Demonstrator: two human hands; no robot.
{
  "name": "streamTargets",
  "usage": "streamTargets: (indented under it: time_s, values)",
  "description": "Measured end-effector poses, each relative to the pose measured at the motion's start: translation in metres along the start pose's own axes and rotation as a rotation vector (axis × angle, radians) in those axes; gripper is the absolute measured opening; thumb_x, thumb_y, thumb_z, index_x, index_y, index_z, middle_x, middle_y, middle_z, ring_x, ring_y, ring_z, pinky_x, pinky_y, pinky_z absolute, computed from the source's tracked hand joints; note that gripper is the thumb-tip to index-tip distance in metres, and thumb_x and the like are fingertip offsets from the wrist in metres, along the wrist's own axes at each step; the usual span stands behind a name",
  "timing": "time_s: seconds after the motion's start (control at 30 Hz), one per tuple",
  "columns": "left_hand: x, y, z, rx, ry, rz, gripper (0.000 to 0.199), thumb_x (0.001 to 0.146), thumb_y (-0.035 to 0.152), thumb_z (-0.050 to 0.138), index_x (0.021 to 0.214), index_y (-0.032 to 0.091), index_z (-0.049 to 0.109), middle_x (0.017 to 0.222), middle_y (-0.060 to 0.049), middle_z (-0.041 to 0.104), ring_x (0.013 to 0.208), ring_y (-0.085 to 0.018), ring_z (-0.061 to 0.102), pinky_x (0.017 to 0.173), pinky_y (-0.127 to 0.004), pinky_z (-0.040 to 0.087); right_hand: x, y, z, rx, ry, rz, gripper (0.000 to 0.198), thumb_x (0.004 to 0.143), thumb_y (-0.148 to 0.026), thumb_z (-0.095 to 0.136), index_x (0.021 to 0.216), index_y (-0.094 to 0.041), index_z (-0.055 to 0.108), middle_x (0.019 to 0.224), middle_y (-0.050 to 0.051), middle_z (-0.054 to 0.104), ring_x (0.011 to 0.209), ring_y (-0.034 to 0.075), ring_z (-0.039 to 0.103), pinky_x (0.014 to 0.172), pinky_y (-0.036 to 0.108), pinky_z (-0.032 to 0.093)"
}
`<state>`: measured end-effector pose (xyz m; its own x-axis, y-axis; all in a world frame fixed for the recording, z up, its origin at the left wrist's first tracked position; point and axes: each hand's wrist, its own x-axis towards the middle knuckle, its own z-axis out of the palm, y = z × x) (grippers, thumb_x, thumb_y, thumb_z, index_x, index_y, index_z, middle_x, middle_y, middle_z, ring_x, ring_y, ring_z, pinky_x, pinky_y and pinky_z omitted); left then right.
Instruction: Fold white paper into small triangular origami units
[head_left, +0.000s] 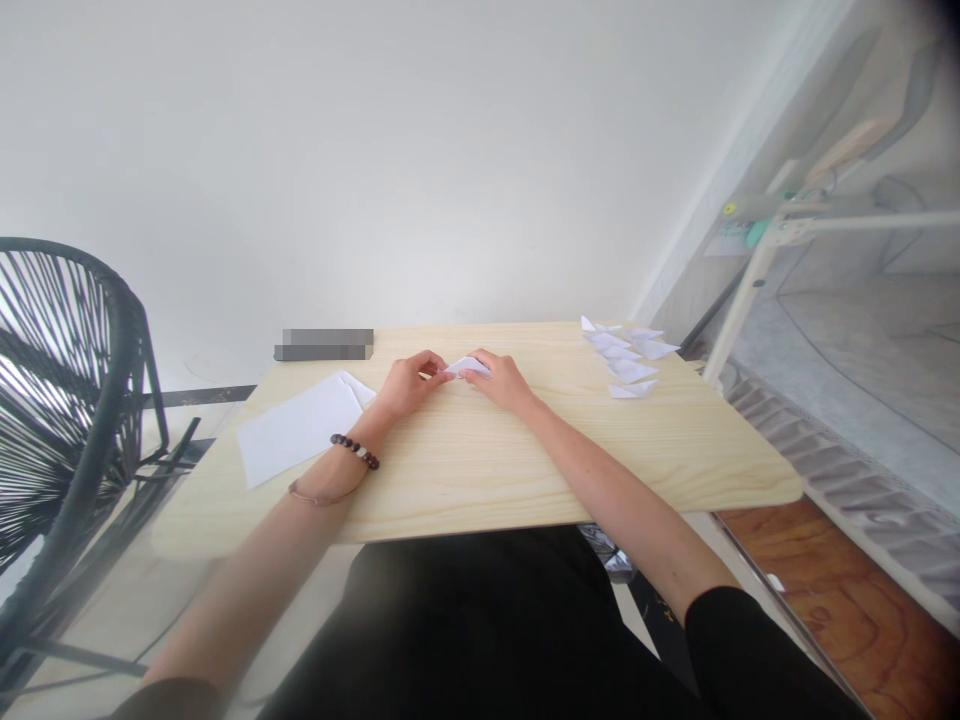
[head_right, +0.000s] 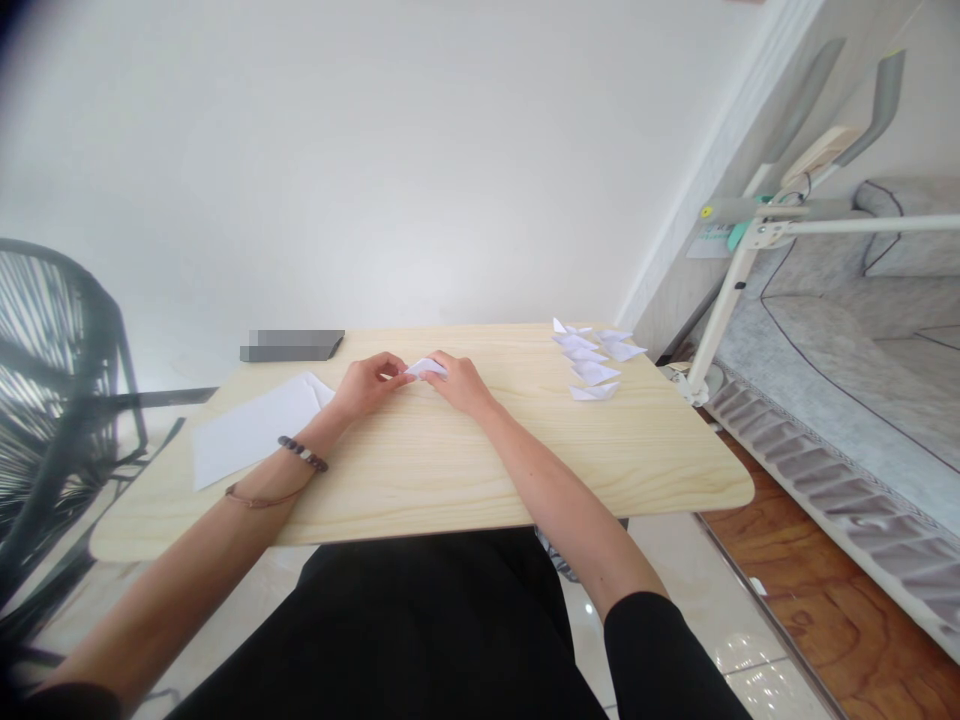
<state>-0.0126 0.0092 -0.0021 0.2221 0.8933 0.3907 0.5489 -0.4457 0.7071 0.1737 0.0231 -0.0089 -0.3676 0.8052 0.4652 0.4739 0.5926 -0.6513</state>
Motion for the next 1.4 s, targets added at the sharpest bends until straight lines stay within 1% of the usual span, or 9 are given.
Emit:
streamTargets:
  time_s: [0.17,0.37,0.5,0.6,0.7,0.87,1.13,1.23,1.4]
  values:
    - [0.001,0.001,-0.001,-0.035,-0.004,-0.019,0.03,0.067,0.045,0.058,0.076,0.016,0.056,0.075,-0.004,0.063,0.064,-0.013,0.058,0.06,-0.025,0.045,0.0,0.0,0.0,0.036,-0.014,0.011,0.025,0.073,-0.036,0.05,0.088,-0.017,0.057,0.067,-0.001,0.06,0.06,0.011,0.05,0.056,0.02,0.034]
    - [0.0,0.003,-0.001,-0.088,-0.039,-0.034,0.039,0.069,0.044,0.057,0.097,0.017,0.054,0.066,-0.001,0.062,0.06,-0.013,0.057,0.054,-0.023,0.044,0.0,0.002,0.001,0.051,-0.019,0.007,0.024,0.073,-0.034,0.05,0.088,-0.017,0.057,0.065,-0.002,0.06,0.059,0.01,0.049,0.058,0.021,0.034]
    - [-0.002,0.004,-0.002,-0.004,-0.083,-0.025,0.036,0.071,0.047,0.052,0.088,0.016,0.061,0.065,-0.002,0.063,0.061,-0.013,0.058,0.057,-0.022,0.043,0.001,0.002,0.0,0.017,-0.023,-0.004,0.023,0.072,-0.034,0.051,0.086,-0.017,0.058,0.067,-0.002,0.06,0.061,0.011,0.049,0.059,0.021,0.033]
    - [-0.002,0.005,-0.002,-0.023,-0.114,-0.057,0.037,0.073,0.048,0.05,0.087,0.015,0.063,0.066,-0.003,0.065,0.064,-0.015,0.06,0.058,-0.022,0.043,0.0,0.001,-0.001,0.006,-0.028,-0.001,0.022,0.072,-0.034,0.051,0.083,-0.017,0.058,0.067,-0.002,0.059,0.062,0.011,0.049,0.059,0.021,0.033]
    - [-0.002,0.005,-0.002,-0.042,-0.132,-0.107,0.037,0.073,0.047,0.05,0.083,0.015,0.063,0.065,-0.004,0.066,0.06,-0.014,0.06,0.054,-0.021,0.042,0.0,0.0,-0.001,0.013,-0.042,0.021,0.021,0.071,-0.034,0.052,0.082,-0.017,0.058,0.066,-0.002,0.059,0.062,0.011,0.051,0.058,0.02,0.034]
    - [-0.001,0.006,-0.003,-0.001,-0.114,-0.145,0.033,0.07,0.046,0.053,0.077,0.016,0.064,0.066,-0.003,0.066,0.054,-0.013,0.059,0.047,-0.02,0.039,0.0,-0.001,0.0,0.052,-0.061,0.062,0.02,0.071,-0.034,0.053,0.079,-0.017,0.057,0.062,-0.002,0.059,0.06,0.011,0.052,0.057,0.02,0.034]
    - [-0.001,0.006,-0.003,-0.014,-0.068,-0.184,0.034,0.065,0.049,0.058,0.07,0.015,0.061,0.064,-0.004,0.066,0.053,-0.014,0.06,0.05,-0.021,0.042,0.0,-0.001,0.0,0.073,-0.053,0.092,0.02,0.07,-0.035,0.053,0.075,-0.016,0.055,0.061,-0.003,0.059,0.058,0.01,0.051,0.055,0.02,0.033]
    - [-0.003,0.009,-0.004,0.011,-0.055,-0.172,0.038,0.066,0.052,0.055,0.07,0.015,0.062,0.065,-0.005,0.066,0.054,-0.014,0.059,0.049,-0.021,0.042,0.0,0.0,-0.001,0.085,-0.049,0.091,0.019,0.07,-0.034,0.053,0.074,-0.016,0.055,0.061,-0.003,0.059,0.058,0.01,0.051,0.055,0.02,0.033]
    - [-0.004,0.012,-0.005,0.06,-0.076,-0.053,0.038,0.074,0.05,0.046,0.077,0.016,0.064,0.077,-0.004,0.067,0.06,-0.013,0.057,0.054,-0.021,0.042,0.0,-0.001,-0.001,0.116,-0.07,0.078,0.018,0.069,-0.032,0.054,0.076,-0.016,0.057,0.061,-0.003,0.06,0.057,0.01,0.052,0.056,0.02,0.034]
